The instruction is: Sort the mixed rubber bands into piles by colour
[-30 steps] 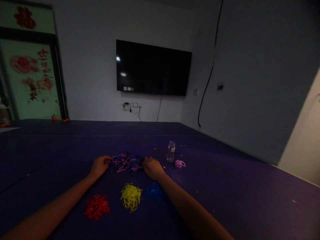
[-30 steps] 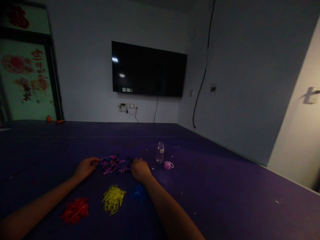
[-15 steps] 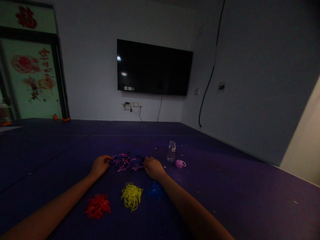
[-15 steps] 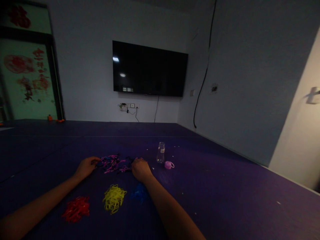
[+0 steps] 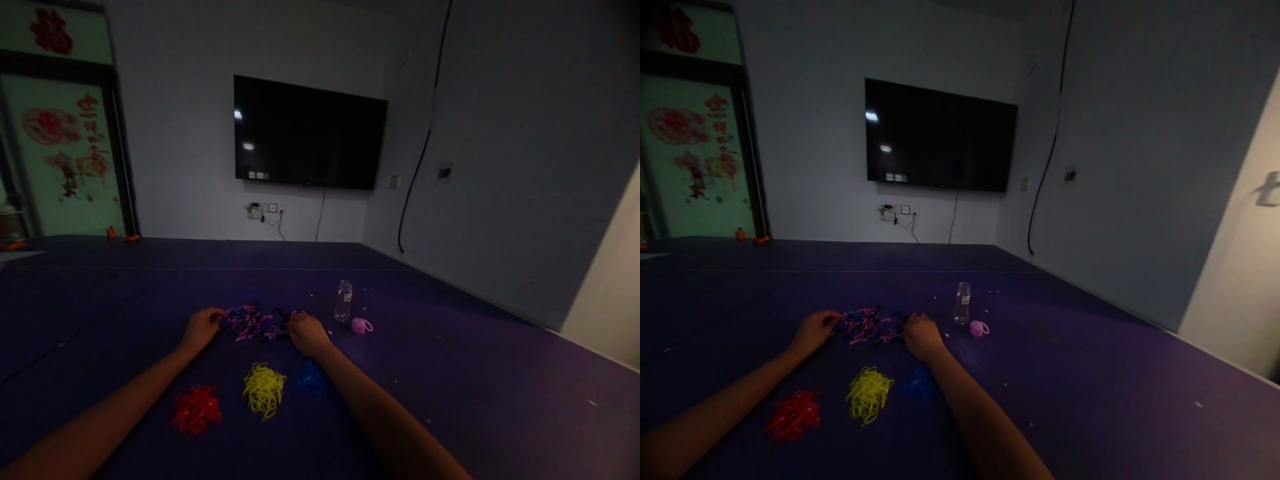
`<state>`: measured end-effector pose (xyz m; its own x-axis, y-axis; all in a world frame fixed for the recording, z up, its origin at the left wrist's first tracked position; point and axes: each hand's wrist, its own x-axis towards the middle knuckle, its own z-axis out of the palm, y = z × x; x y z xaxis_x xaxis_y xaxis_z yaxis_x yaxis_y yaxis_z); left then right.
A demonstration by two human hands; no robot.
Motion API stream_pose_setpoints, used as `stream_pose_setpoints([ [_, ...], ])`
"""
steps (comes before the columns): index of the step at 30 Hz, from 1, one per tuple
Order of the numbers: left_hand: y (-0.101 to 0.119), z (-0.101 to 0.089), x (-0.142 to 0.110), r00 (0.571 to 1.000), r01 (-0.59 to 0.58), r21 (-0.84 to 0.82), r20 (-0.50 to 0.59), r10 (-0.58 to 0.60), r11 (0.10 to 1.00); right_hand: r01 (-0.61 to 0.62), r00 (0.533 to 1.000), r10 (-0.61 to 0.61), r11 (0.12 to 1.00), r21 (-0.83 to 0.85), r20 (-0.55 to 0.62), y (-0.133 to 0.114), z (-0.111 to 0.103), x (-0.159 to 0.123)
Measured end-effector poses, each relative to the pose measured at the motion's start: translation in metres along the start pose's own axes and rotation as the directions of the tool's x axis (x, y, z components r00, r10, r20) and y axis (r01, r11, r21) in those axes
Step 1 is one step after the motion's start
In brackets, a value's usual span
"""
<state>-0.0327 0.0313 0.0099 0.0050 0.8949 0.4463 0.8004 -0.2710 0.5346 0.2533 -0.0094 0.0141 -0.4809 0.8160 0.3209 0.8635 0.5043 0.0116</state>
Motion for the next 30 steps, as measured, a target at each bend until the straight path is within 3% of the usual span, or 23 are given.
stream_pose_setpoints([
  [30, -0.0013, 0.0002, -0.0001, 1.000, 0.004, -0.017, -0.004, -0.004, 1.000, -0.014, 1.000, 0.014, 1.000, -0.011, 0.006, -0.0012, -0.0008, -0.0011],
])
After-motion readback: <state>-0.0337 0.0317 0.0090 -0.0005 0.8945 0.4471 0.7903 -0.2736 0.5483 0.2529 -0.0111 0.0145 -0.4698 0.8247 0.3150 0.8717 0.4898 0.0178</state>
